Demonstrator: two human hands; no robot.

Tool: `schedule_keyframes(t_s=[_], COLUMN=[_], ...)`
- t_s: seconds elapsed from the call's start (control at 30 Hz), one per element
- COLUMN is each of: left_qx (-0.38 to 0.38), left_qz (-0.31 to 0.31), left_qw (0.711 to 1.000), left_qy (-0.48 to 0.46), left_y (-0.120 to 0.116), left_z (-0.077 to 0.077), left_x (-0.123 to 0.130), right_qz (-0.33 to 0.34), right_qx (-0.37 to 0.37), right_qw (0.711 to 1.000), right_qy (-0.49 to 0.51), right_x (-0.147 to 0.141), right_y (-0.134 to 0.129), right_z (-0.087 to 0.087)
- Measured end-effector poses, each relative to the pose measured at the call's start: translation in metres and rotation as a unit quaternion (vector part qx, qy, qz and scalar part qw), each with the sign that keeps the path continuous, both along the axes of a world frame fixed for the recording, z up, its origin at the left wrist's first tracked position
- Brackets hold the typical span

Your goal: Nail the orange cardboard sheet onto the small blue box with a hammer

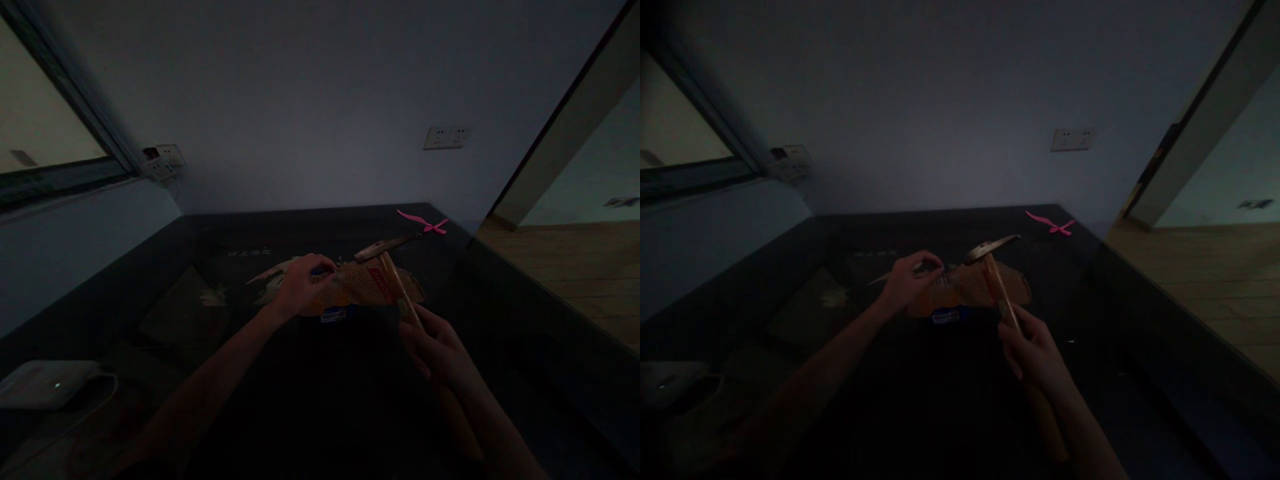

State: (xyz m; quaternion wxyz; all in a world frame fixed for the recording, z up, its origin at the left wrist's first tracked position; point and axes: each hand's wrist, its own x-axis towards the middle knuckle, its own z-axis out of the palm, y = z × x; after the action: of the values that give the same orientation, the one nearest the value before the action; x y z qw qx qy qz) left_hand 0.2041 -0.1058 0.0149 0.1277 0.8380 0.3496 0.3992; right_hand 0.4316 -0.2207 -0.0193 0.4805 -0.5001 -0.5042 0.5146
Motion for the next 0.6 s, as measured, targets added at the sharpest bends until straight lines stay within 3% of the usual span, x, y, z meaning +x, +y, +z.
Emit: schedule_keyframes(t_s=[0.07,0.2,0.37,0.6], left_qx=[-0.034,-0.079,-0.097,-0.122], left_qz=[0.024,0.013,-0.012,-0.028], left_qw=[0.998,0.994,0.993,0.990], left_qy=[-0.049,-0.076,-0.066,-0.056], left_y=[0.017,0.034,0.036,0.033], left_z=[-0.003,-0.017,-0.030,-0.035], left_x=[0.007,0.018,0.018,0.017], right_qz=[0.000,0.002,-0.002,0.000], right_qx=[-0.005,-0.014,-0.021,-0.034], right_qw=[1.000,1.000,1.000,0.999], right_qy=[0.002,0.006,0.001,-0.006], right_x=[-0.002,-0.005,-0.005,-0.006], right_y=[0.001,0.000,-0.001,0.000], right_z=[0.000,0.003,0.007,0.003])
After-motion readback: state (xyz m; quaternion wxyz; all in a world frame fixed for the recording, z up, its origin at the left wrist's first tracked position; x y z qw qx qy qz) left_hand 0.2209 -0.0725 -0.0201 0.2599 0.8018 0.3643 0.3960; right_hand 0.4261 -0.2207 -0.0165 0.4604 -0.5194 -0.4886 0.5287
